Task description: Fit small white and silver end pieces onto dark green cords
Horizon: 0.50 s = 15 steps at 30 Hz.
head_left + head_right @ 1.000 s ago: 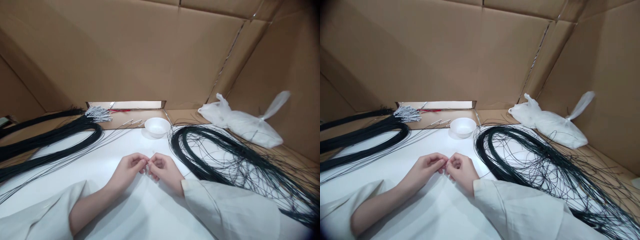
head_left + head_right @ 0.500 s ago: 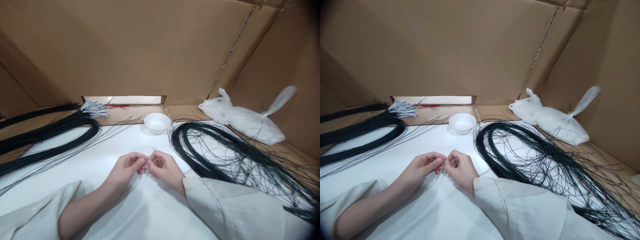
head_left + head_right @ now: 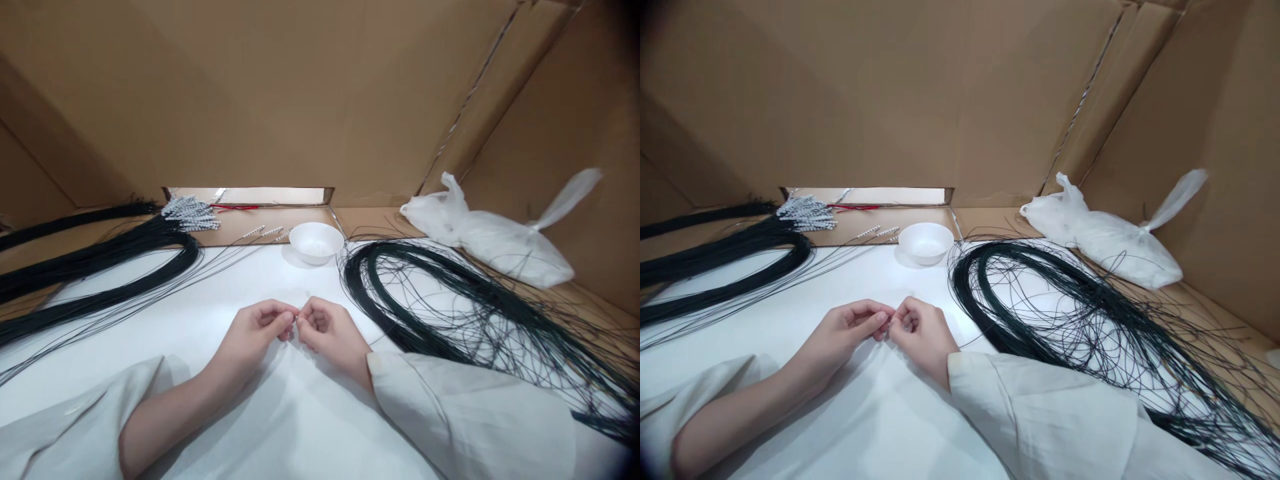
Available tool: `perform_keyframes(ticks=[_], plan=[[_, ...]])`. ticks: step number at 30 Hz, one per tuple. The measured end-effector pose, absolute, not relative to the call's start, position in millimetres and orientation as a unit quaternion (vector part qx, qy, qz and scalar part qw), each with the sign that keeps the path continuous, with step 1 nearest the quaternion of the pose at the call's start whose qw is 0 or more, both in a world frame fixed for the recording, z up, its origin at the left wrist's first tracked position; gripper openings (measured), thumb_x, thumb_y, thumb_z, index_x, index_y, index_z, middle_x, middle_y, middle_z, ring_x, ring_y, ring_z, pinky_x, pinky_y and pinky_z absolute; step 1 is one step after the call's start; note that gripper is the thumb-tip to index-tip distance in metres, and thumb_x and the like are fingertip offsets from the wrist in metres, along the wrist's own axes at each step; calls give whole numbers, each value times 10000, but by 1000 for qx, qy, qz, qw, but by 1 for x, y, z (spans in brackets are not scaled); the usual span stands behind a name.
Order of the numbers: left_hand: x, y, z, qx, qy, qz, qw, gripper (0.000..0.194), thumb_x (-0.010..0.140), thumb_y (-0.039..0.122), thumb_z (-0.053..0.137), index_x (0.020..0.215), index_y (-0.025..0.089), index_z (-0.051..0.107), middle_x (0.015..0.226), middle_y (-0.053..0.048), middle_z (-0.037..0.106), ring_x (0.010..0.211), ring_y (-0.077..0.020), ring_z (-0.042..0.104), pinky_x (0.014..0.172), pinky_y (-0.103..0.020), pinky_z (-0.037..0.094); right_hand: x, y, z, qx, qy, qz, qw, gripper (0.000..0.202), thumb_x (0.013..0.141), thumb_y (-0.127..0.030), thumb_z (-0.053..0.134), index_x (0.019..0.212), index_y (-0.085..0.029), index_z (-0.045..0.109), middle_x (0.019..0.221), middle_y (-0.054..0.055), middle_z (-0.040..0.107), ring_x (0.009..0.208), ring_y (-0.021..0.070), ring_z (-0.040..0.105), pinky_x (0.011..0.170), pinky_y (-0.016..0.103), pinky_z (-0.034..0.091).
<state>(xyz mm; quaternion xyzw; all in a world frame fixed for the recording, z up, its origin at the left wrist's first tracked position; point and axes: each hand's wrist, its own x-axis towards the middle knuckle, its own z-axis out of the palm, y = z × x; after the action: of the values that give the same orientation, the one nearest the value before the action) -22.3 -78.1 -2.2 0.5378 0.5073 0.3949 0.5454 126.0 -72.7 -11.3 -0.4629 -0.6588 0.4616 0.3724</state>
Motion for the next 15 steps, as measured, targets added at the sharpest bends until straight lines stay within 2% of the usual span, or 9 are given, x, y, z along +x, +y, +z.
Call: perform_keyframes(ticks=[4,7,15], plan=[[-21,-78,-2,505,515,413,555,203,717,289,613,849,136,608,656,-7,592,586,-117,512,589,-227,390,125,-73,-9,-469,-655,462,372,94,727,-187,494,639,-166,468,550,-21,518,497,77,453,479,191,340],[-20,-77,-2,505,507,414,563,173,724,286,610,801,131,600,614,5,574,564,-106,507,570,-216,389,125,-73,-9,-471,-654,461,372,94,731,-186,484,639,-165,473,561,-16,522,503,79,455,476,192,335],[-22,-76,-3,517,497,401,571,184,734,276,599,823,119,633,637,-15,604,597,-113,520,601,-222,406,125,-74,-10,-478,-647,464,371,96,735,-202,483,648,-162,482,563,-11,530,502,81,457,460,190,322]])
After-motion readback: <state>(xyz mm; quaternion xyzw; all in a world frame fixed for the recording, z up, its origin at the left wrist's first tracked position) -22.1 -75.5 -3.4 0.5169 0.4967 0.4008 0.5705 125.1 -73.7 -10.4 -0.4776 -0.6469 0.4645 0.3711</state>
